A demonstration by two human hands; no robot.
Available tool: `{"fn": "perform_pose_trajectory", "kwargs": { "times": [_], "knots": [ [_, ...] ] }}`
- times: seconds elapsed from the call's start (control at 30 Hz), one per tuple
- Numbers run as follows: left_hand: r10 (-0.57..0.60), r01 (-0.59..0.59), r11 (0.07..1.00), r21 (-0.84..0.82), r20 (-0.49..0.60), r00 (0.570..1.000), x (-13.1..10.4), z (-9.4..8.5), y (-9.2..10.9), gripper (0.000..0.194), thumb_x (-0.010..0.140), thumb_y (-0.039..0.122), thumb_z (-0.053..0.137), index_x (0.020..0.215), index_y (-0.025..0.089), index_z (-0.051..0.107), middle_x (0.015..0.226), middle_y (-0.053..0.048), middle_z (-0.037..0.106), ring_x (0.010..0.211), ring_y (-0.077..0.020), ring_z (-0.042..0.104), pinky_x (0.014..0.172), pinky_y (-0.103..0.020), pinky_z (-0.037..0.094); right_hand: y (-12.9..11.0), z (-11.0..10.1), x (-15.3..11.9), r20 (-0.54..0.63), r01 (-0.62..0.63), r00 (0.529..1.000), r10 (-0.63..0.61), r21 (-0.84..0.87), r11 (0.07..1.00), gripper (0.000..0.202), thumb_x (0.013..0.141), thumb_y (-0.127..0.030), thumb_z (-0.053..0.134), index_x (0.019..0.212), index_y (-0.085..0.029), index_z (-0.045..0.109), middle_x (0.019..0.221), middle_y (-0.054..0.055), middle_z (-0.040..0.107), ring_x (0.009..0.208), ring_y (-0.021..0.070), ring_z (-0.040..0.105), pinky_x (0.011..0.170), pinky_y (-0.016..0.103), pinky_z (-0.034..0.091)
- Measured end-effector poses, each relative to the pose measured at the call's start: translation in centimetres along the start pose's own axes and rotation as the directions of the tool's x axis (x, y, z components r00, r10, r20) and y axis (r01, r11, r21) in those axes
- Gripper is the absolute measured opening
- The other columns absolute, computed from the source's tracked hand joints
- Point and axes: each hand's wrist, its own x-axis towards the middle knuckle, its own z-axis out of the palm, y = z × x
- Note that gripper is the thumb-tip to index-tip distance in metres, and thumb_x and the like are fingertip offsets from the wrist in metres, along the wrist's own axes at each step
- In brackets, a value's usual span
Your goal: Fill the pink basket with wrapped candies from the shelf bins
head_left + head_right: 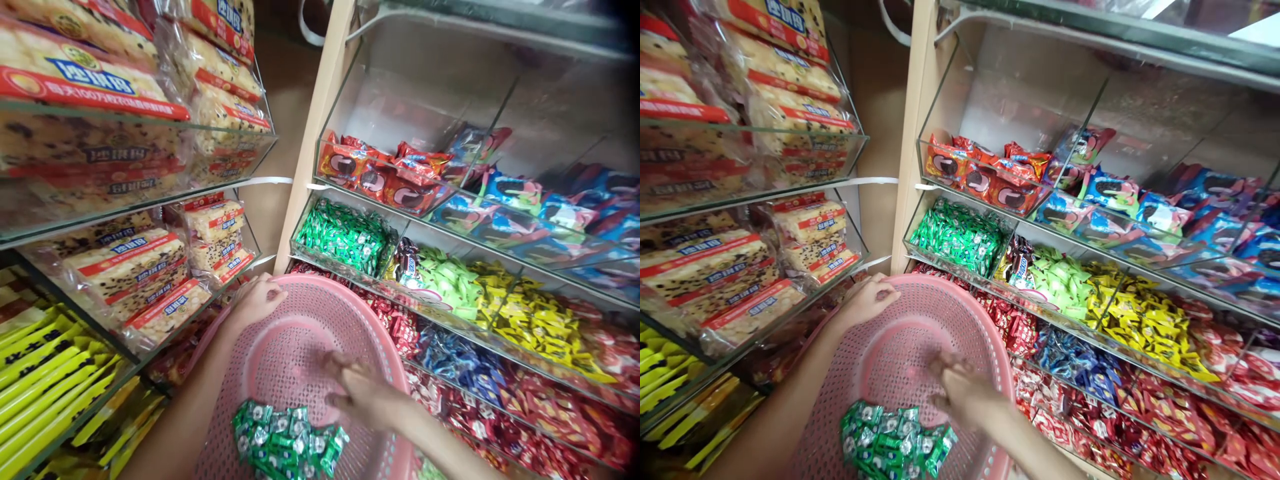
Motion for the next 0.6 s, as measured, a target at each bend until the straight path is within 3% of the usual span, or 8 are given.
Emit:
{"fn": "perform_pose_trajectory", "kwargs": {
  "times": [0.07, 0.17, 0.27, 0.33, 0.4, 0.53, 0.6],
  "knots": [
    [0.006, -0.006, 1.000, -0.006, 0.002, 1.000, 0.0, 0.0, 0.0, 0.031, 0.081, 0.047, 0.049, 0.077, 0.026, 0.071, 0.097, -0.001, 0.061, 0.084, -0.0146, 0.056, 0.073, -0.026, 0.041, -0.8, -4.4, 0.2, -0.263, 0.085, 0.959, -0.104, -0.082, 0.993, 0.040, 0.086, -0.025, 0.046, 0.126, -0.019, 0.051, 0.123, 0.013, 0.052, 0.111, 0.0259, 0.051, 0.095, 0.042, 0.040],
    [0.007, -0.006, 1.000, -0.012, 0.002, 1.000, 0.0, -0.1, 0.0, 0.031, 0.081, 0.047, 0.048, 0.078, 0.026, 0.071, 0.096, -0.001, 0.061, 0.085, -0.0147, 0.056, 0.073, -0.026, 0.040, -1.5, -10.8, 0.9, -0.513, 0.160, 0.820, -0.253, -0.219, 0.963, 0.032, 0.089, -0.020, 0.041, 0.117, -0.018, 0.056, 0.107, 0.010, 0.057, 0.097, 0.0205, 0.056, 0.085, 0.035, 0.046],
    [0.006, -0.006, 1.000, -0.010, 0.006, 1.000, 0.0, -0.3, 0.0, 0.031, 0.082, 0.046, 0.048, 0.078, 0.026, 0.070, 0.097, -0.001, 0.061, 0.085, -0.0150, 0.056, 0.072, -0.026, 0.040, -1.1, -15.7, 2.6, -0.639, 0.013, 0.729, -0.244, -0.344, 0.939, 0.029, 0.087, -0.015, 0.041, 0.111, -0.016, 0.059, 0.098, 0.010, 0.058, 0.089, 0.0199, 0.057, 0.078, 0.033, 0.045],
    [0.011, -0.011, 1.000, -0.019, 0.005, 1.000, -0.1, -0.4, 0.0, 0.031, 0.082, 0.046, 0.047, 0.077, 0.025, 0.070, 0.097, -0.001, 0.061, 0.085, -0.0148, 0.056, 0.071, -0.025, 0.040, -0.3, -17.8, 4.0, -0.668, -0.101, 0.720, -0.185, -0.365, 0.925, 0.027, 0.085, -0.013, 0.045, 0.106, -0.015, 0.062, 0.097, 0.011, 0.059, 0.087, 0.0202, 0.058, 0.077, 0.033, 0.044],
    [0.009, -0.009, 1.000, -0.027, 0.012, 1.000, -0.1, -0.4, 0.0, 0.031, 0.083, 0.045, 0.047, 0.076, 0.025, 0.070, 0.095, -0.001, 0.061, 0.083, -0.0140, 0.056, 0.070, -0.024, 0.040, 0.5, -19.1, 5.5, -0.655, -0.138, 0.745, -0.128, -0.339, 0.931, 0.022, 0.083, -0.015, 0.050, 0.099, -0.014, 0.065, 0.095, 0.011, 0.062, 0.086, 0.0199, 0.059, 0.076, 0.032, 0.043],
    [-0.006, 0.006, 1.000, -0.023, 0.018, 1.000, -0.1, -0.5, -0.1, 0.030, 0.083, 0.044, 0.047, 0.075, 0.024, 0.069, 0.091, -0.001, 0.060, 0.079, -0.0132, 0.056, 0.067, -0.024, 0.039, 1.4, -19.9, 7.4, -0.520, -0.015, 0.850, -0.083, -0.180, 0.984, 0.019, 0.078, -0.027, 0.061, 0.089, -0.013, 0.067, 0.085, 0.006, 0.067, 0.077, 0.0165, 0.060, 0.070, 0.027, 0.044],
    [-0.007, 0.007, 1.000, -0.019, 0.020, 1.000, 0.0, -0.6, 0.0, 0.030, 0.082, 0.044, 0.048, 0.075, 0.024, 0.068, 0.091, -0.001, 0.060, 0.080, -0.0133, 0.056, 0.067, -0.023, 0.038, 1.6, -19.9, 7.9, -0.472, 0.016, 0.879, -0.063, -0.102, 0.995, 0.024, 0.073, -0.032, 0.066, 0.088, -0.012, 0.067, 0.081, 0.004, 0.067, 0.074, 0.0152, 0.060, 0.066, 0.025, 0.044]
  ]
}}
